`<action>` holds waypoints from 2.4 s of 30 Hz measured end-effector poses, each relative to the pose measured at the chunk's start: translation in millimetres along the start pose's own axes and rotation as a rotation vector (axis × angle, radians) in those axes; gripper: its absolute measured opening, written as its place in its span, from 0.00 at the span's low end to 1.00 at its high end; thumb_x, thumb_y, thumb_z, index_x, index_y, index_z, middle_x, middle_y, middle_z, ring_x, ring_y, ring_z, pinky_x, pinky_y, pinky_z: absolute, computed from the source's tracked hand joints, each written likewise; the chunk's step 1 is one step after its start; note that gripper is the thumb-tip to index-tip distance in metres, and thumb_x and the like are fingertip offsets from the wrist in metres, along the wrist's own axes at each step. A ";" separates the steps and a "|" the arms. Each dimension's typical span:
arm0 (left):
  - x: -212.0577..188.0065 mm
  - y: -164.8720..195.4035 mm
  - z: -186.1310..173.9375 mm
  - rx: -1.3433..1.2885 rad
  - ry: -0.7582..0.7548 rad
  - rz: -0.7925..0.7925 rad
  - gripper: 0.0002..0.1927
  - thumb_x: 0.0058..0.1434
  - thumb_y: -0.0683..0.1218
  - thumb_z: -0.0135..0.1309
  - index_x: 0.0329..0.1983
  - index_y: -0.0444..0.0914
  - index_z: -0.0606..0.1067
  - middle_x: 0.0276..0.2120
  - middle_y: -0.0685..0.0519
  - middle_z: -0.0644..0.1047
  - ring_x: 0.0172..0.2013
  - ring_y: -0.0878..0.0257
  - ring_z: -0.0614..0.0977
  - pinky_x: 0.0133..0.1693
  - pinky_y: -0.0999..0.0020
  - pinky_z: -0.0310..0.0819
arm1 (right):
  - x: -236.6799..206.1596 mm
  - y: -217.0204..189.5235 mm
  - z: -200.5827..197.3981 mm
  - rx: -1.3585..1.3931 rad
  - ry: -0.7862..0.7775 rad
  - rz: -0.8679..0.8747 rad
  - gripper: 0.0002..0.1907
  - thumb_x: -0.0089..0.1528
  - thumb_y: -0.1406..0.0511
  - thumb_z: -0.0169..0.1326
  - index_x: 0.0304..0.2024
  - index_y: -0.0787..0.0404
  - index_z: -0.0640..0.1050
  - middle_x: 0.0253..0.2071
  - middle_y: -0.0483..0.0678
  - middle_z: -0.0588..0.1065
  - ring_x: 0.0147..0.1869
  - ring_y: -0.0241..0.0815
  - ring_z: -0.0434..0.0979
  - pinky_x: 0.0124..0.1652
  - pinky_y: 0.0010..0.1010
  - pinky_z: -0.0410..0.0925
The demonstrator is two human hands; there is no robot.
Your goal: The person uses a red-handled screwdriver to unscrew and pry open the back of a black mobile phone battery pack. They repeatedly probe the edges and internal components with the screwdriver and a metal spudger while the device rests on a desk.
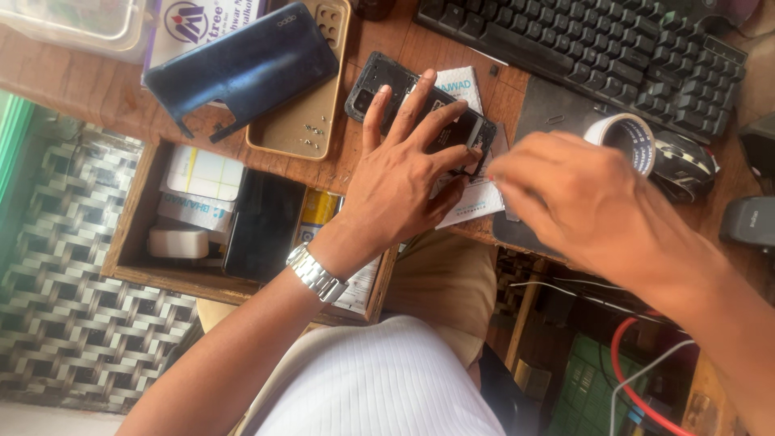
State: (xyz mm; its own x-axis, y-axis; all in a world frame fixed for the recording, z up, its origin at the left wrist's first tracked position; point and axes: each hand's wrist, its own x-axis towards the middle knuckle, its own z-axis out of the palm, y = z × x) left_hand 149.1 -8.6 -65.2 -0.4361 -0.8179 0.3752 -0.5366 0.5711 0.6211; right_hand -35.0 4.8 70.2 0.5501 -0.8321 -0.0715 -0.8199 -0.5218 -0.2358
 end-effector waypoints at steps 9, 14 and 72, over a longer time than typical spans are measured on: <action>-1.2 1.0 -1.3 0.010 0.007 -0.002 0.12 0.57 0.50 0.63 0.45 0.52 0.82 0.67 0.50 0.68 0.75 0.46 0.50 0.72 0.38 0.29 | -2.2 -0.8 1.1 0.026 0.047 -0.087 0.10 0.61 0.68 0.59 0.44 0.67 0.80 0.40 0.54 0.78 0.43 0.51 0.81 0.42 0.37 0.73; -1.4 2.1 -1.1 -0.004 0.007 -0.003 0.13 0.56 0.51 0.63 0.45 0.53 0.82 0.67 0.51 0.68 0.75 0.47 0.51 0.72 0.39 0.29 | -2.0 -3.3 0.7 -0.039 -0.056 0.172 0.09 0.65 0.64 0.60 0.45 0.63 0.82 0.37 0.53 0.79 0.37 0.51 0.81 0.37 0.37 0.73; 1.4 4.9 6.1 -0.041 0.013 -0.006 0.09 0.55 0.49 0.64 0.40 0.50 0.81 0.62 0.48 0.69 0.74 0.44 0.52 0.71 0.34 0.30 | -12.2 -6.2 2.6 -0.016 0.088 -0.082 0.10 0.62 0.66 0.59 0.44 0.66 0.80 0.38 0.54 0.79 0.41 0.53 0.80 0.41 0.38 0.73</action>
State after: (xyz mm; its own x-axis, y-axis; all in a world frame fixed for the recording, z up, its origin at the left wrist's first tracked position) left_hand 141.4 -6.5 -65.8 -0.4236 -0.8220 0.3805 -0.5088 0.5635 0.6508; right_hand -36.3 18.7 70.0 0.6000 -0.7993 0.0326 -0.7756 -0.5912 -0.2214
